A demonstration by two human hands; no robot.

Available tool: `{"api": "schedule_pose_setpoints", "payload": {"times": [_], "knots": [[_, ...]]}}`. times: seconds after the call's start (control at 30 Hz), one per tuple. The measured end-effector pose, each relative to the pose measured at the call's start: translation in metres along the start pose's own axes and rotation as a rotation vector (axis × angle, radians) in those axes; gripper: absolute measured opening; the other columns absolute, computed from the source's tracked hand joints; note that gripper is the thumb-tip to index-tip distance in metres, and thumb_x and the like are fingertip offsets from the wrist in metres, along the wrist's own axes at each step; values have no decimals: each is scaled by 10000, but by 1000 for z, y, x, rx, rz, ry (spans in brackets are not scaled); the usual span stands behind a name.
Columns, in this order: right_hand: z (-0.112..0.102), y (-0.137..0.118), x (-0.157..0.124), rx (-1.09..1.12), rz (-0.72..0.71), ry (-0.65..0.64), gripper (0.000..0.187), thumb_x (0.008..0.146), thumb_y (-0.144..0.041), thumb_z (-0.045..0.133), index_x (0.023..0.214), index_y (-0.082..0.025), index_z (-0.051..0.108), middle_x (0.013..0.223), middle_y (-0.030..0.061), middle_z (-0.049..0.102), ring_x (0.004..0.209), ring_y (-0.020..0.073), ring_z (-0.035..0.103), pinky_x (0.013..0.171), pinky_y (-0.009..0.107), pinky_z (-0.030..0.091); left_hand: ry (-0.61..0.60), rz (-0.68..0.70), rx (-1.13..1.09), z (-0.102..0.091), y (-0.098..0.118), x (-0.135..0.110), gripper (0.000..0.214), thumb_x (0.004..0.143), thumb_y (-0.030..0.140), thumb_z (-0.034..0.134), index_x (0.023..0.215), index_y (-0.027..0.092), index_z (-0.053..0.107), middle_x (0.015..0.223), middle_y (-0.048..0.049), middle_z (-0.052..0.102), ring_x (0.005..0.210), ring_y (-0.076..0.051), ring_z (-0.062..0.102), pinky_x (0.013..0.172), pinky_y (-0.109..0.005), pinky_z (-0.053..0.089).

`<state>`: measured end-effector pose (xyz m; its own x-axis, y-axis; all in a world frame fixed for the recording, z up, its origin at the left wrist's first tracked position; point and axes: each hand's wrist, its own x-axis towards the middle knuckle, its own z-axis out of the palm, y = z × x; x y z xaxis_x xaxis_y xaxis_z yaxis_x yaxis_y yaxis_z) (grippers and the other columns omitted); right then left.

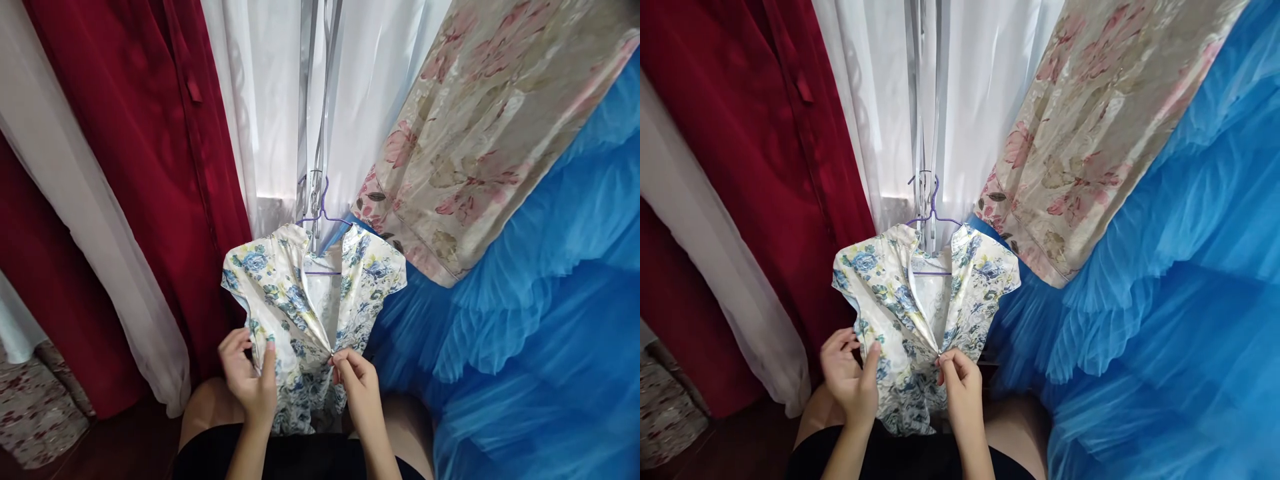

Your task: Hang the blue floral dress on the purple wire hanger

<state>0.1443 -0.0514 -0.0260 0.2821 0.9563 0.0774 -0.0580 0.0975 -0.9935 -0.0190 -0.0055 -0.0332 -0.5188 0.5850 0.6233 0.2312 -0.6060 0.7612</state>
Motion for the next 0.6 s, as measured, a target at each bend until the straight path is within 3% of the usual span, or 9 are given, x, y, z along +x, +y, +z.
{"api": "schedule_pose_setpoints", "payload": {"times": [0.1,0.17,0.3,0.47,0.6], "knots": [[1,-1,2,82,62,-66,305,831,-432,655,677,-168,665,513,-26,495,519,128,417,561,262,334,-557,51,38,9,5,-11,202,873,138,619,1050,235,638,1092,-68,611,1097,-246,590,967,-365,471],[4,-3,1,122,86,-100,302,800,-431,693,668,-161,675,499,-25,499,500,117,406,542,254,325,-778,-30,40,15,6,-21,242,879,115,584,1088,234,621,1092,-70,627,1094,-239,602,963,-359,478],[5,-7,-3,117,102,-69,309,745,-412,766,632,-138,680,500,-11,524,503,101,406,523,236,295,-829,-180,19,24,3,-37,138,913,159,571,1028,231,596,978,-37,666,946,-197,644,852,-300,498],[4,-2,-5,222,174,-69,324,755,-426,778,675,-123,695,495,-20,530,447,53,272,469,220,182,-831,-166,19,22,7,-37,75,924,178,559,889,221,610,838,-14,659,808,-173,637,762,-264,484],[9,3,-3,320,204,-68,388,806,-494,747,729,-116,709,486,-15,530,442,56,273,453,208,162,-826,-136,23,16,11,-31,86,924,179,551,858,213,594,825,-20,639,801,-172,628,763,-264,484]]}}
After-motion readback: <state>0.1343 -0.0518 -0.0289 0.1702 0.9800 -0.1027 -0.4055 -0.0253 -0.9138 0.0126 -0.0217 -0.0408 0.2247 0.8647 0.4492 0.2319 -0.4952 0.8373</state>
